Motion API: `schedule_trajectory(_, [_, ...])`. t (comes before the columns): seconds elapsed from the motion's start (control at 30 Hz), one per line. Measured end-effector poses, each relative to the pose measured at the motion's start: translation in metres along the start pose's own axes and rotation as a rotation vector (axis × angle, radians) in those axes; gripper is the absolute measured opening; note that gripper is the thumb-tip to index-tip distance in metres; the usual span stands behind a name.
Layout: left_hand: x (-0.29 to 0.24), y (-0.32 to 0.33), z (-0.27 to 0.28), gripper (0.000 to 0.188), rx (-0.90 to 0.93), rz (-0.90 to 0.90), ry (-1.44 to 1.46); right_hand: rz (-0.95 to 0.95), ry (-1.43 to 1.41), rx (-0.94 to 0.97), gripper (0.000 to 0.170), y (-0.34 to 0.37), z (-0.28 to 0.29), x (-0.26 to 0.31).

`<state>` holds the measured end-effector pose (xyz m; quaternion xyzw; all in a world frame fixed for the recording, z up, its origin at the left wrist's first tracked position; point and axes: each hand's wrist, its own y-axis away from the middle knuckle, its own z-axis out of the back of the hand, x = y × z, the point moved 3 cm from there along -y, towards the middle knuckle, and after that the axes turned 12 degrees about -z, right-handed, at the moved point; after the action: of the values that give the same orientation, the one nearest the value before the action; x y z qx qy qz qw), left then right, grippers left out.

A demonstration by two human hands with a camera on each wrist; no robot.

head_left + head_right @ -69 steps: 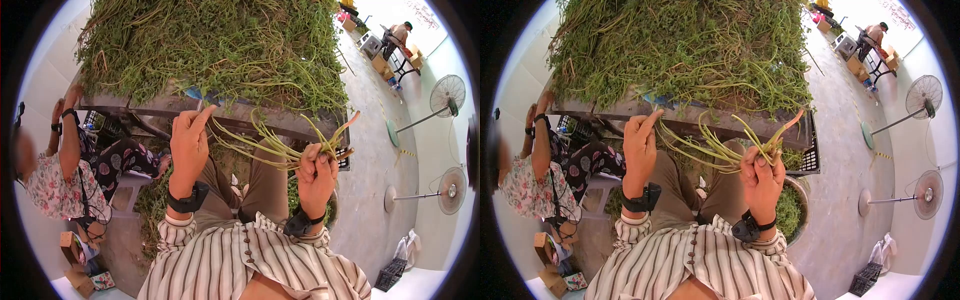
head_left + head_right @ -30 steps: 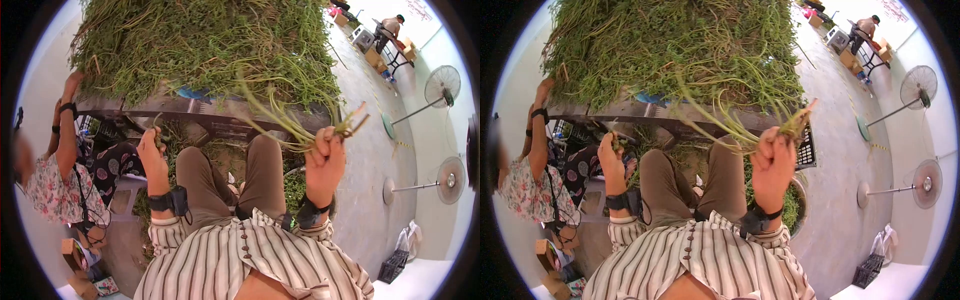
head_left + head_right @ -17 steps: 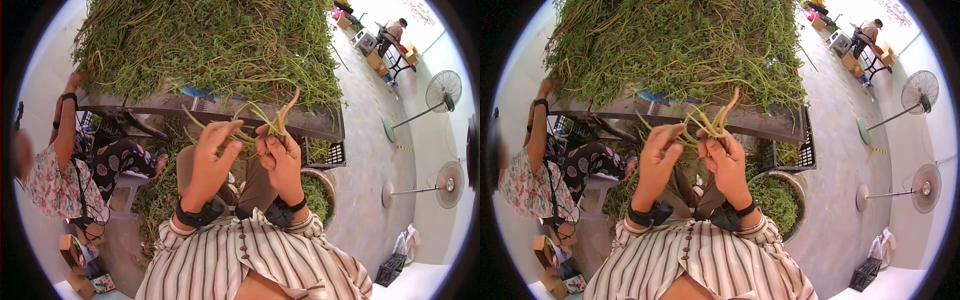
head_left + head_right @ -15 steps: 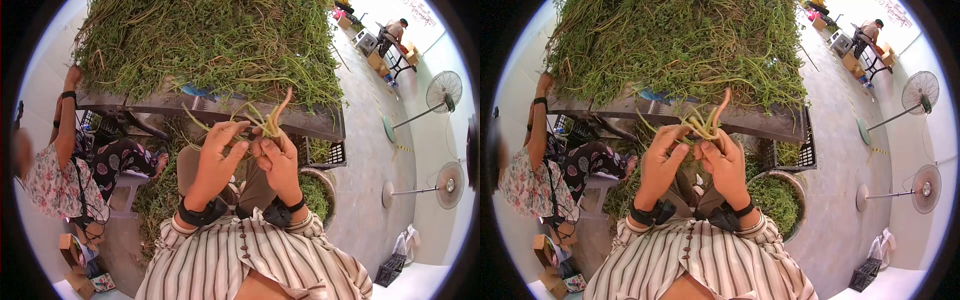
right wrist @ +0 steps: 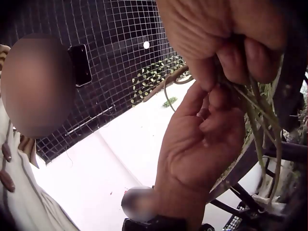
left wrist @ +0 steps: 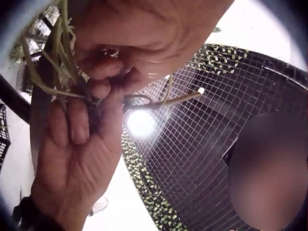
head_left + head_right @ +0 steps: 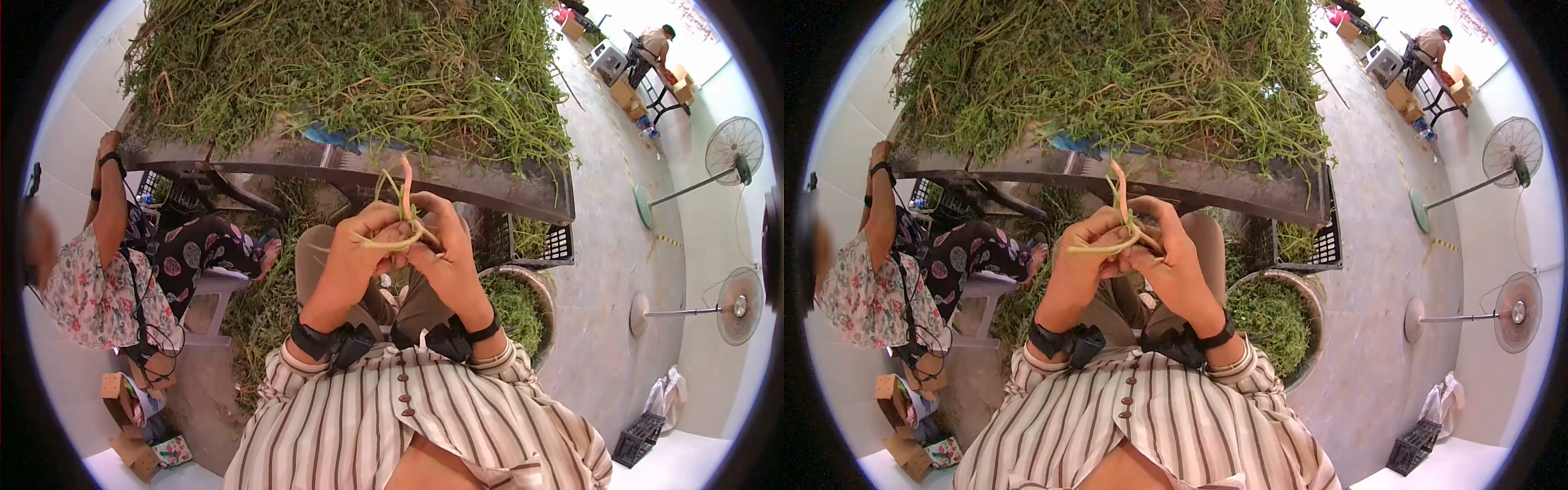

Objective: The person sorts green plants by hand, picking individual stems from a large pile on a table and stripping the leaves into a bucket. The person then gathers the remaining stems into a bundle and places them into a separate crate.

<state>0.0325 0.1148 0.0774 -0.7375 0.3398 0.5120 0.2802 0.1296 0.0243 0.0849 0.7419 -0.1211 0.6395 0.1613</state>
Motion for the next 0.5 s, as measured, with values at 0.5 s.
schedule_trajectory(0.5, [-0.001,0.001,0.024,0.016,-0.207,-0.165,0.166,0.059,-0.21,-0.158,0.023,0.0,0.018,-0.002])
